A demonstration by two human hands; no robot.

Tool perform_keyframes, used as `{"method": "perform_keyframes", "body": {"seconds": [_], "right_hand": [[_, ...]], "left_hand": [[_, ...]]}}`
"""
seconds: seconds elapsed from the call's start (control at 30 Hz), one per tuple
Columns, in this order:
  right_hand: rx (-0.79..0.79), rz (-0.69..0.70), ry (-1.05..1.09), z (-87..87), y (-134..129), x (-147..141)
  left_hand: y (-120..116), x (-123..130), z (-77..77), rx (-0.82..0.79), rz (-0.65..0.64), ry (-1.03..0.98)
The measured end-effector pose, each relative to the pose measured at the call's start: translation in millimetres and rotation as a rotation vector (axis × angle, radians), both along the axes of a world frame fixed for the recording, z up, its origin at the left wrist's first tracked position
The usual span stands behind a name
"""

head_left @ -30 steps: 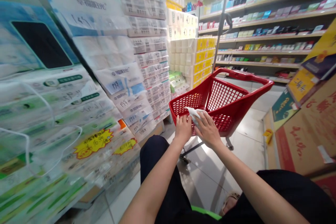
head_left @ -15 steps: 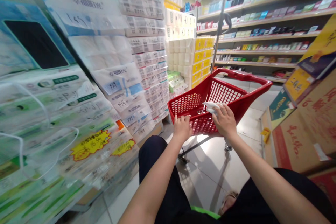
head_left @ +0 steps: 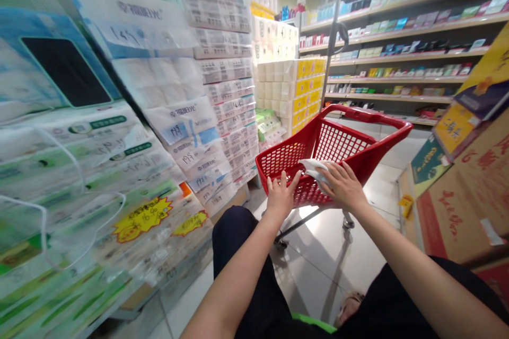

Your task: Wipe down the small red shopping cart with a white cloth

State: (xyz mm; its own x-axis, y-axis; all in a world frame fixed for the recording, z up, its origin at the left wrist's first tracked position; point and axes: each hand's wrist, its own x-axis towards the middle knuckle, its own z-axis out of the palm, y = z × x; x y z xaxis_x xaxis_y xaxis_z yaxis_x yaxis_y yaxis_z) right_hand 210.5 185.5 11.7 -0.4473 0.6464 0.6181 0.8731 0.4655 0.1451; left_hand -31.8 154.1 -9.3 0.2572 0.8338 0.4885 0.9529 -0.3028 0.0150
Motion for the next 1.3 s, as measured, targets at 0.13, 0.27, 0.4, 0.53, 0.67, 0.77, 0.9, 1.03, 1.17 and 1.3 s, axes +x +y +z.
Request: {"method": "perform_keyframes", "body": {"seconds": [0.13, 0.27, 0.4, 0.53, 0.67, 0.77, 0.9, 1.03, 1.17, 1.3], "right_hand": [[0.023, -0.13, 0.065, 1.9, 13, 26], [0.046, -0.201, 0.162, 0.4, 15, 13], [0.043, -0.184, 0.17, 5.1, 7, -10], [0.001, -0.133, 0.125, 8.6, -5, -25], [0.001, -0.077, 0.084, 6.8, -17, -33], [0.0, -0.036, 0.016, 10.8, -22, -20], [0.042, -0.115, 0.003, 22.5, -21, 24], [0.068, -0.193, 0.044, 27.9, -20, 46], [0.065, -0.199, 0.092, 24.2, -26, 11], [0.042, -0.131, 0.061, 22.7, -36, -32]], "left_hand": [[-2, 1, 0.5, -0.006, -0.01, 0.004], [-1, 6, 0.7, -0.01, 0.005, -0.037], [4, 1, 3.2, -0.041, 0.021, -0.055], [10, 0, 11.2, -0.111, 0.109, -0.033], [11, 15, 15.4, -0.096, 0.05, -0.027], [8, 16, 14.1, -0.069, -0.001, -0.026], [6, 3, 13.0, -0.046, -0.022, -0.015], [10, 6, 14.6, -0.058, -0.001, -0.033], [13, 34, 12.5, -0.017, -0.037, -0.007], [10, 48, 6.0, 0.046, -0.016, -0.008]]}}
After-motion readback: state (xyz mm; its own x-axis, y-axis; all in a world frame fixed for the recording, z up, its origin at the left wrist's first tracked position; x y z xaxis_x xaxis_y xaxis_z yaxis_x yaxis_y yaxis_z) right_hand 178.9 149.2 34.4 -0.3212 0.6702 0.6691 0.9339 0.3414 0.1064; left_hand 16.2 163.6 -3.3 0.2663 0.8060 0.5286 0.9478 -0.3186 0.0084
